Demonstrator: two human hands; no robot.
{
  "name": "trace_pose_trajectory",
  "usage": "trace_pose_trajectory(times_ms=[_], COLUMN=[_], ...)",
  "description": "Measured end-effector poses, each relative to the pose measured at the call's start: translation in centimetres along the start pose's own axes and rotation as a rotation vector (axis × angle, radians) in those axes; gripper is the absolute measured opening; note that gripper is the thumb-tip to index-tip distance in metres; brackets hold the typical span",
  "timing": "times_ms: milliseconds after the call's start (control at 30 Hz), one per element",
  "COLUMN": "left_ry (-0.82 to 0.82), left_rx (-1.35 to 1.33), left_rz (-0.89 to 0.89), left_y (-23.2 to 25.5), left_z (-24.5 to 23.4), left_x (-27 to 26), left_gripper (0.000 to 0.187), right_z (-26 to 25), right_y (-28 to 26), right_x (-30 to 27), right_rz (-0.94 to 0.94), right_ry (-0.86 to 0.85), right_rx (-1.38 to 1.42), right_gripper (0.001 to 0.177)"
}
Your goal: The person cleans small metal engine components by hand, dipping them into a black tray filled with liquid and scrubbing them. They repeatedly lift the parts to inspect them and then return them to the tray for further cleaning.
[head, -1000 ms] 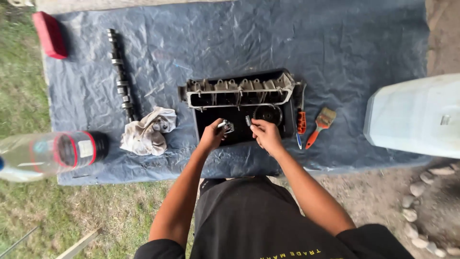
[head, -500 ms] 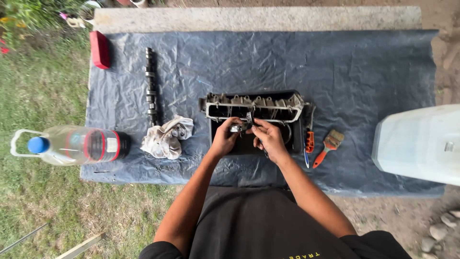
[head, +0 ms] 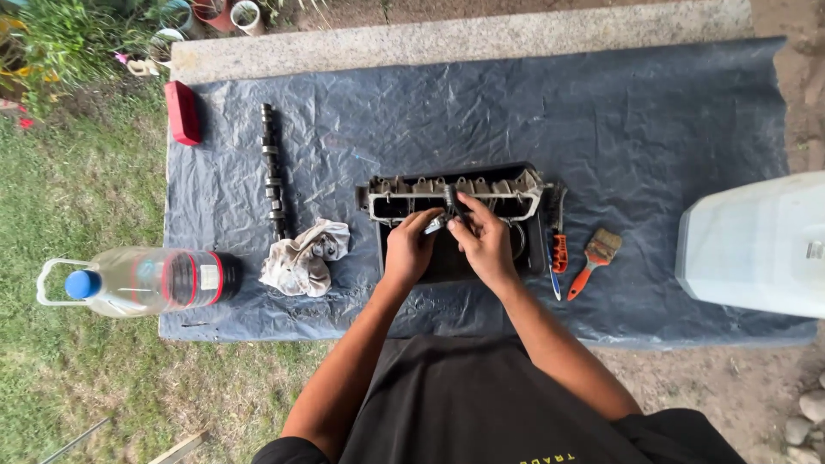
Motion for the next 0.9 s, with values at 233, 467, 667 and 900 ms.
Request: trace_pose_trajectory(times_ms=[233, 467, 667, 900], left_ry=[0.048, 0.118, 0.16, 0.198], left_rx=[0.267, 0.407, 0.32, 0.309], left_rz=[0.13, 0.229, 0.17, 0.171], left_y=[1.0, 2.2, 2.6, 3.3], left_z=[-0.2, -0.9, -1.4, -1.6], left_x=[-0.5, -1.1, -1.5, -1.9], left_gripper=[0.057, 0.06, 0.059, 0.058], right_z=[-0.3, -0.7, -0.4, -0.5], right_y=[-0.2, -0.6, -2.0, -2.7], right_x=[-0.2, -0.5, -1.1, -1.3], right_rz=[0.021, -0.072, -0.141, -0.14], right_ry=[-0.033, -0.026, -0.005, -0.03], right_rx=[0.097, 0.043, 0.021, 0.083], right_gripper=[0.049, 0.05, 0.047, 0.048])
Point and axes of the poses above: each hand's wrist, its own x-axis towards the middle knuckle, its own z-axis out of the palm, y = z × x, the point moved 7 cm from there along x, towards the middle knuckle, and after that the axes turned 3 degrees about z, right-handed, at the moved point
